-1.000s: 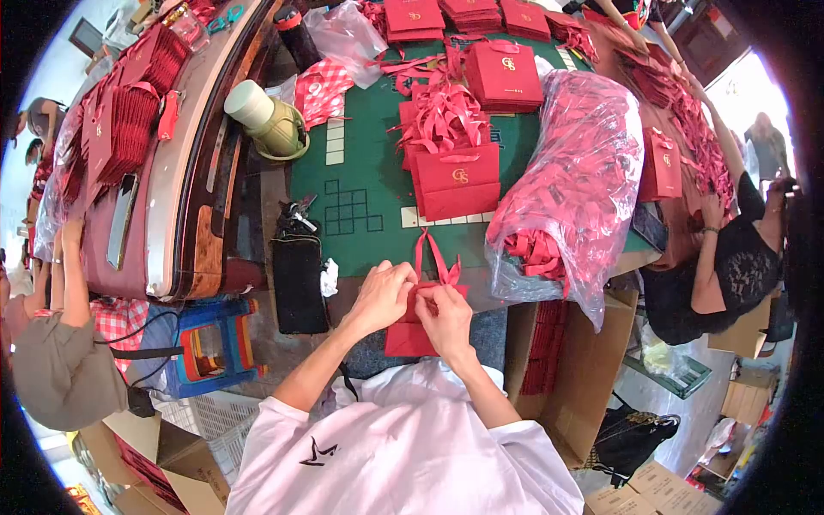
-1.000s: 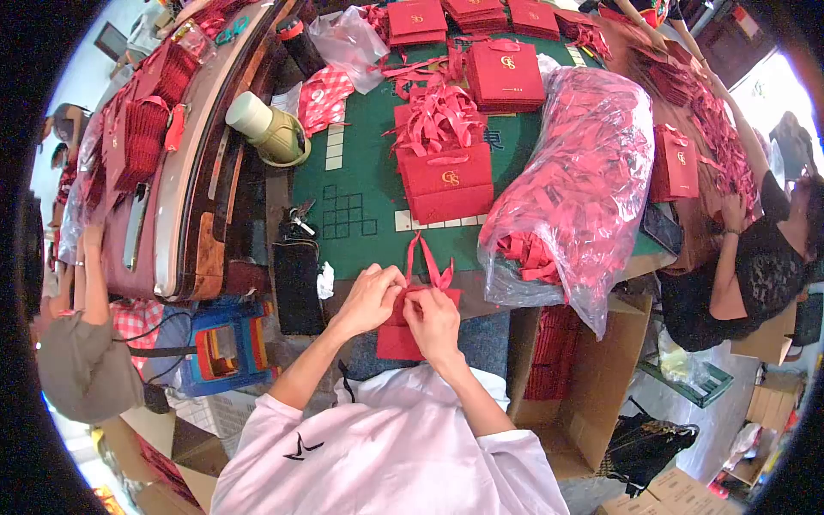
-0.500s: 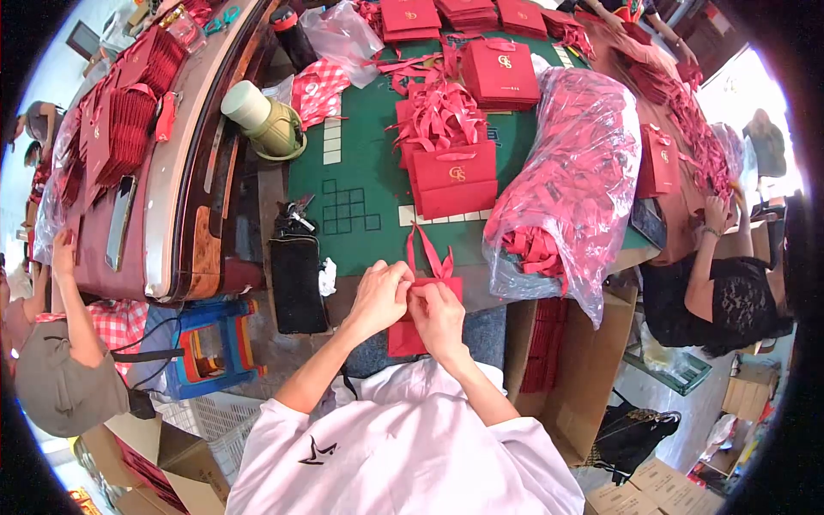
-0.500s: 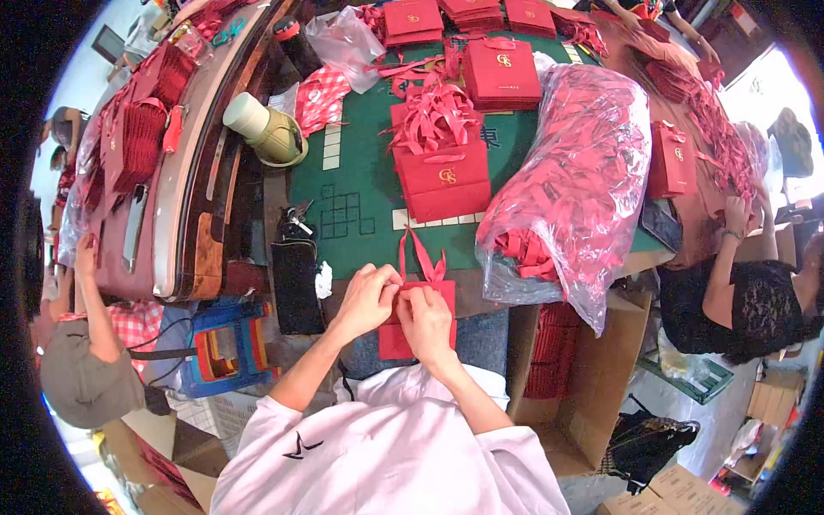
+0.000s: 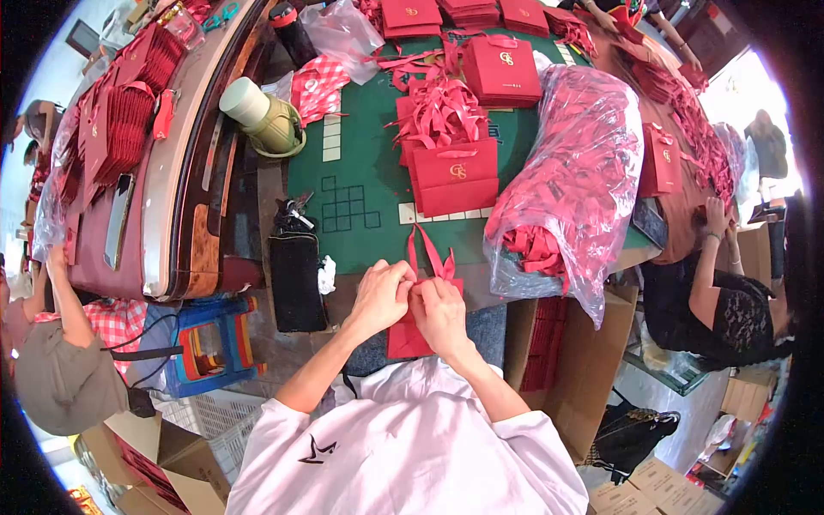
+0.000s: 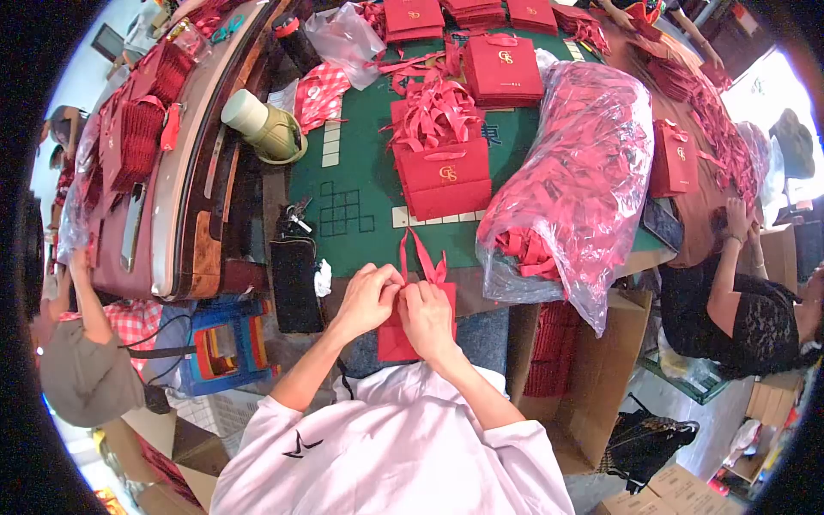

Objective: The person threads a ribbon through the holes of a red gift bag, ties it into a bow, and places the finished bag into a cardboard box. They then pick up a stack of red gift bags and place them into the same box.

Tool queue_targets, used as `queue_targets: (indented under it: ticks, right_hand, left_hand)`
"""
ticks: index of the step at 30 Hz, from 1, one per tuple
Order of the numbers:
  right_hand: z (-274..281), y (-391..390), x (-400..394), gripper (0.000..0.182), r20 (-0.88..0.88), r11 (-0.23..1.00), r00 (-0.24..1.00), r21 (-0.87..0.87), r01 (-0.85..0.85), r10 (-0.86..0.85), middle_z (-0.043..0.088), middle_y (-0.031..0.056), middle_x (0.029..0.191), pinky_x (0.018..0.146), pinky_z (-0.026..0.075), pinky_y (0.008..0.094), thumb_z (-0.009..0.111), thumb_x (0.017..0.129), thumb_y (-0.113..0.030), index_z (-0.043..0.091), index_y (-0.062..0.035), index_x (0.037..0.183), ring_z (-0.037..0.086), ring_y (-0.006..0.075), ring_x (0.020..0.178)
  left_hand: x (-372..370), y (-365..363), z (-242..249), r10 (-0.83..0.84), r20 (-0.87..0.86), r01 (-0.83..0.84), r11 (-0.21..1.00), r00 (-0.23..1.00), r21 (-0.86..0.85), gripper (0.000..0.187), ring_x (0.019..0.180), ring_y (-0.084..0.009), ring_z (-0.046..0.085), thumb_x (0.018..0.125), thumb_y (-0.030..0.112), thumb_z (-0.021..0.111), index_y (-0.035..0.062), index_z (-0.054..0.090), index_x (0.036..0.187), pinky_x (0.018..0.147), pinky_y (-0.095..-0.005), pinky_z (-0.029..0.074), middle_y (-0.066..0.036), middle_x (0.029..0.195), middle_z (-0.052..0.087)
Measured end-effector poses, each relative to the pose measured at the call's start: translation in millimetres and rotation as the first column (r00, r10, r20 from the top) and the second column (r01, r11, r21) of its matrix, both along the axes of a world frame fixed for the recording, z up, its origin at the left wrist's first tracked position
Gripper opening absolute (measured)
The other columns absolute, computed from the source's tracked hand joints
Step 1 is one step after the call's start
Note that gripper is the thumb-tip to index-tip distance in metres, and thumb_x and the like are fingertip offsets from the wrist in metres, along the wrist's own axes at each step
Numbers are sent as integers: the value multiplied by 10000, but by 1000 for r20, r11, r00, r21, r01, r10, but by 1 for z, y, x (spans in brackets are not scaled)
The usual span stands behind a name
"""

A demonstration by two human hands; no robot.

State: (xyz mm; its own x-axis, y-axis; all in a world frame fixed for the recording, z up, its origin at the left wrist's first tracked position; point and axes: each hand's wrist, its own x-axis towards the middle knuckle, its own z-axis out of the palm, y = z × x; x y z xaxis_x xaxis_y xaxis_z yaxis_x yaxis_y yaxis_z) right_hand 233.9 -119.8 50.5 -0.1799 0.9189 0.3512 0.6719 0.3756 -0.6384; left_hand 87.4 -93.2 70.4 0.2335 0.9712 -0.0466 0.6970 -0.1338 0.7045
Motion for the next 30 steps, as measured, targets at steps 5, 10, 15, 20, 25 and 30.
queue_targets:
  ticks: [5, 10, 15, 20, 25, 30]
  right_hand:
    - [-2, -3, -4, 149, -138, 997, 988, -43, 61, -66, 627, 118, 773, 613, 503, 370, 703, 795, -10, 602, -28, 904, 637, 270, 686]
    - [-2, -6, -4, 172, -330, 941, 927, -333, 60, -176, 674, 109, 878, 636, 525, 364, 720, 823, -58, 596, -57, 942, 675, 280, 737]
    - [18, 1, 16, 222, -391, 870, 917, -476, -130, -77, 698, 96, 906, 684, 542, 284, 706, 839, -14, 622, -14, 1045, 699, 169, 830]
    - [33, 22, 34, 115, -336, 933, 941, -349, -89, -36, 663, 119, 868, 654, 517, 342, 678, 864, -73, 689, -25, 968, 668, 240, 773]
    - [20, 41, 39, 164, -105, 894, 981, -404, -193, 165, 661, 155, 796, 683, 503, 421, 649, 864, -181, 706, -28, 879, 641, 338, 758]
    - [14, 59, 45, 136, -237, 758, 934, -547, -355, 266, 703, 131, 823, 710, 517, 348, 647, 859, -143, 730, -42, 897, 680, 229, 750]
  left_hand:
    - [-3, 1, 7, -2, 48, 3, 1000, 999, -16, 58, 819, -323, 578, 828, 42, 600, 27, 618, 881, 755, -433, 471, -137, 792, 675]
    - [-4, -1, 4, -44, 24, 45, 998, 999, -32, 94, 827, -325, 583, 809, 77, 636, 37, 625, 894, 781, -431, 473, -123, 832, 687]
    - [-7, -1, 8, -29, 44, 32, 997, 999, -63, 191, 851, -323, 587, 772, 158, 723, 49, 632, 901, 799, -429, 474, -93, 892, 702]
    - [-5, -7, -3, -10, 35, 7, 997, 999, 77, 213, 865, -296, 576, 736, 156, 768, 79, 648, 894, 799, -407, 477, -50, 894, 692]
    - [-3, -12, -3, -48, 73, 35, 985, 996, 167, 160, 846, -272, 564, 718, 129, 773, 90, 661, 825, 784, -371, 481, -33, 856, 677]
    - [3, -11, -3, -60, 121, 23, 958, 991, 287, 155, 794, -246, 567, 683, 102, 810, 87, 688, 777, 719, -353, 476, -32, 794, 656]
